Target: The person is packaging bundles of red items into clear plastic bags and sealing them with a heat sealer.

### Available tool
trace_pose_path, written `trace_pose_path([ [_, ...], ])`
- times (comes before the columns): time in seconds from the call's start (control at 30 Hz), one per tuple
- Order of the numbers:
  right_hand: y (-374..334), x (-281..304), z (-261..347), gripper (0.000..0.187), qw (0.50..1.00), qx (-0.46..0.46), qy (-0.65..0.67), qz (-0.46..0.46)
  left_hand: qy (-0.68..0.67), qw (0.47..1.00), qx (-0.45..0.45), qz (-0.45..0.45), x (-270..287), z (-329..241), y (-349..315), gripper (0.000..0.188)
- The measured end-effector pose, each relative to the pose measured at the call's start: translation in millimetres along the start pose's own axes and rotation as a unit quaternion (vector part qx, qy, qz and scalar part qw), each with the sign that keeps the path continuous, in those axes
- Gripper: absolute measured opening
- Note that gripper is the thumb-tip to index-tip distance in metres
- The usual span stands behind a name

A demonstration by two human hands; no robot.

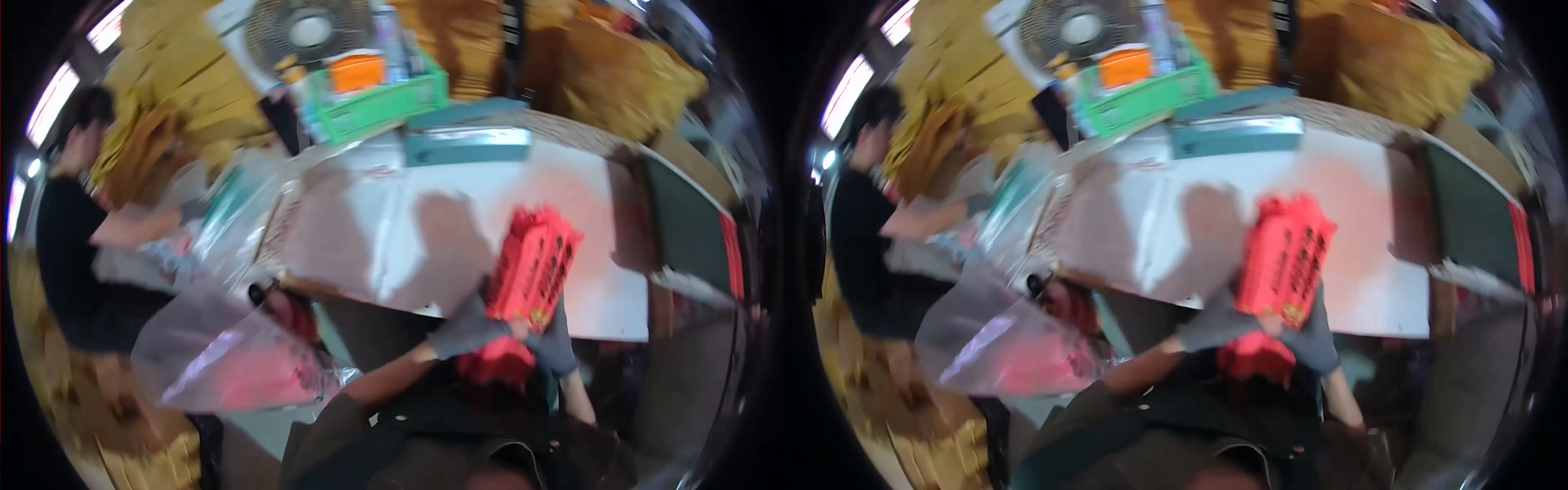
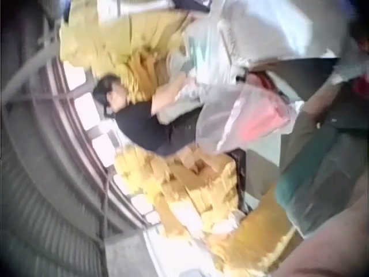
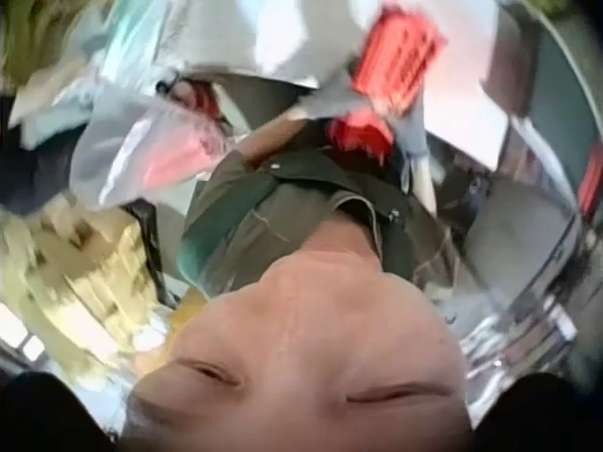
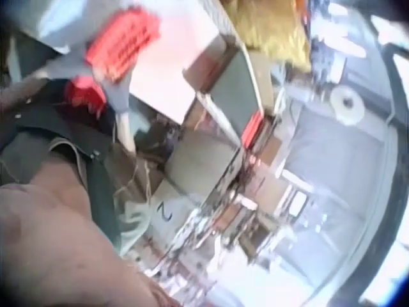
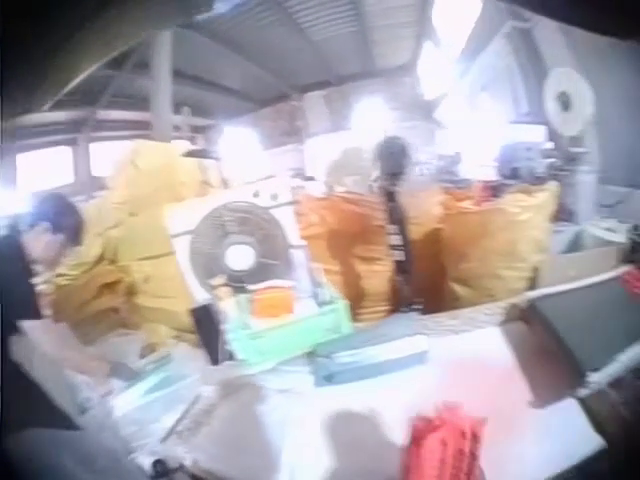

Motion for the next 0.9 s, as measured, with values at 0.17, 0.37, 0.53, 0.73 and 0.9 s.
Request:
trace_pose_path([
  [0.17,65,-10,48,0.1,0.986,0.029,-0.124,0.103,0.108,0.992,-0.062,0.022,48,22,50,0.107],
  [0.37,99,-18,145,0.128,0.956,0.283,0.011,0.07,0.287,0.909,-0.301,-0.004,21,-77,80,0.11],
  [0.53,104,-42,147,0.1,0.967,0.249,0.014,0.046,0.064,0.993,-0.102,-0.014,42,-66,71,0.082],
  [0.73,61,-38,38,0.061,0.986,-0.041,0.119,0.111,-0.108,0.992,0.067,0.02,25,23,2,0.066],
  [0.9,96,-58,24,0.033,0.938,-0.089,-0.01,0.336,-0.128,0.99,0.045,-0.027,20,62,-2,0.047],
])
Point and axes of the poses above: each hand's wrist, its own y-axis towards the middle knuckle, its own x-axis out of the back of the hand, z = x × y, the point moved 7 cm from there along y, towards the middle knuckle, and after that the axes turned 1 degree about -x, right-handed, at the moved point
